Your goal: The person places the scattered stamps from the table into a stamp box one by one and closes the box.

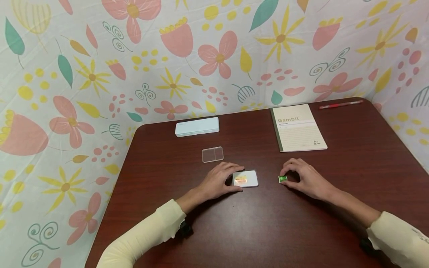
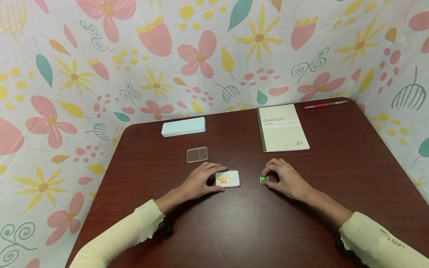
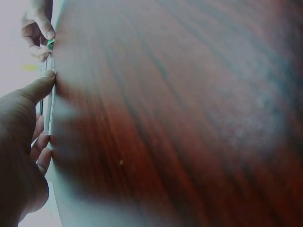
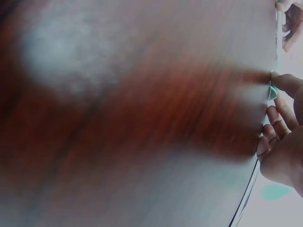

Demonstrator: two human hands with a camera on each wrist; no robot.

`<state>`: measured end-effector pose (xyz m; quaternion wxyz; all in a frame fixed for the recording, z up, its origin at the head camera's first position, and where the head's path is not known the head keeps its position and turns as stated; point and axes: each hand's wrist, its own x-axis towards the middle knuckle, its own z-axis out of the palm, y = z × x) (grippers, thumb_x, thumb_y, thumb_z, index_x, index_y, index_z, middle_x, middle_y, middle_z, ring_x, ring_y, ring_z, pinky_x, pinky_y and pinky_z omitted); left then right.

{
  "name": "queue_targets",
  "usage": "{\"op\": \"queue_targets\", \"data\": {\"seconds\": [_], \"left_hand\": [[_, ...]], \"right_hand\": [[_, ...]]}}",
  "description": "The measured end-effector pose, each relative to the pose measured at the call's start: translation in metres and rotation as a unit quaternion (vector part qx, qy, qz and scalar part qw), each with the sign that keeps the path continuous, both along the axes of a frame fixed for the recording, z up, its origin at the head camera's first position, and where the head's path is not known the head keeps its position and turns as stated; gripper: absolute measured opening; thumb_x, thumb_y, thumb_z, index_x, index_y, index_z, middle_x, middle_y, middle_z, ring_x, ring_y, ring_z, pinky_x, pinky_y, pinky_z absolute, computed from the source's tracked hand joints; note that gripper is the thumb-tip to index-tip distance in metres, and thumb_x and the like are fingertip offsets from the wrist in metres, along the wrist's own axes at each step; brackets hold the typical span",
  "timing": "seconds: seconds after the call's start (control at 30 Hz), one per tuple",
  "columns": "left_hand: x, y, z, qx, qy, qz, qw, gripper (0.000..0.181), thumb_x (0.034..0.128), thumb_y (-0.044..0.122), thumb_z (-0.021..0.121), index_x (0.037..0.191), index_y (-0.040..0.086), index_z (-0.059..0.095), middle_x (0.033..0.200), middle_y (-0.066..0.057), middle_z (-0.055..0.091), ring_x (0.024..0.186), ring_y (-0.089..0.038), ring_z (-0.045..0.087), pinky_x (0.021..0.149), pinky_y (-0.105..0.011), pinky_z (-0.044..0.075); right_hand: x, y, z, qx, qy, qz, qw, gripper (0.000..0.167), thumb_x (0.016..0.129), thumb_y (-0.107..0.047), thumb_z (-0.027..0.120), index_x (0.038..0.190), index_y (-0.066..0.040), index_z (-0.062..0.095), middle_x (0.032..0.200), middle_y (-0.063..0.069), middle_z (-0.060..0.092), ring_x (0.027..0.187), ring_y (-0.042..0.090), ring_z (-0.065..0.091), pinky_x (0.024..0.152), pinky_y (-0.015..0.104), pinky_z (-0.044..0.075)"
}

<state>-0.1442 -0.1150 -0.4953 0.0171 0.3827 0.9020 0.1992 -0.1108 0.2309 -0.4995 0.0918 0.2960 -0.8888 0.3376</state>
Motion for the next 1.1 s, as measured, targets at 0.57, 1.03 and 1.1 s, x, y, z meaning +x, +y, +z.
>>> {"op": "queue_targets", "data": {"seconds": [0.57,1.03,1.1], "left_hand": [[0.0001,-0.0003,-0.0003,-0.017,-0.005,0.002,0.9998,0.072,0.0907,0.050,0.084,0.152,0.021,0.059,0.147,0.004,0.061,0.135,-0.017,0.053,0.112,-0.044,0.044],[-0.0006,-0.0007,-0.0014,-0.014,0.005,0.001,0.9999,0.073,0.0905,0.051,0.084,0.152,0.021,0.059,0.147,0.004,0.061,0.133,-0.016,0.054,0.111,-0.042,0.045],[-0.0005,-0.0007,-0.0016,-0.017,0.004,0.000,0.9998,0.073,0.0906,0.051,0.084,0.153,0.022,0.059,0.147,0.004,0.061,0.134,-0.016,0.054,0.111,-0.042,0.045]], "right_hand": [[0.0007,-0.0040,0.0011,-0.001,0.017,0.016,0.9997,0.042,0.073,0.007,0.093,0.098,-0.018,0.070,0.102,-0.009,0.066,0.090,0.012,0.056,0.072,0.031,0.050],[0.0003,-0.0034,0.0032,-0.001,-0.003,0.001,1.0000,0.042,0.075,0.005,0.093,0.103,-0.016,0.069,0.093,-0.009,0.062,0.082,0.011,0.052,0.066,0.025,0.045],[0.0004,-0.0035,0.0029,-0.008,-0.011,0.002,0.9999,0.042,0.075,0.006,0.092,0.104,-0.015,0.069,0.092,-0.008,0.062,0.081,0.011,0.052,0.065,0.025,0.045]]}}
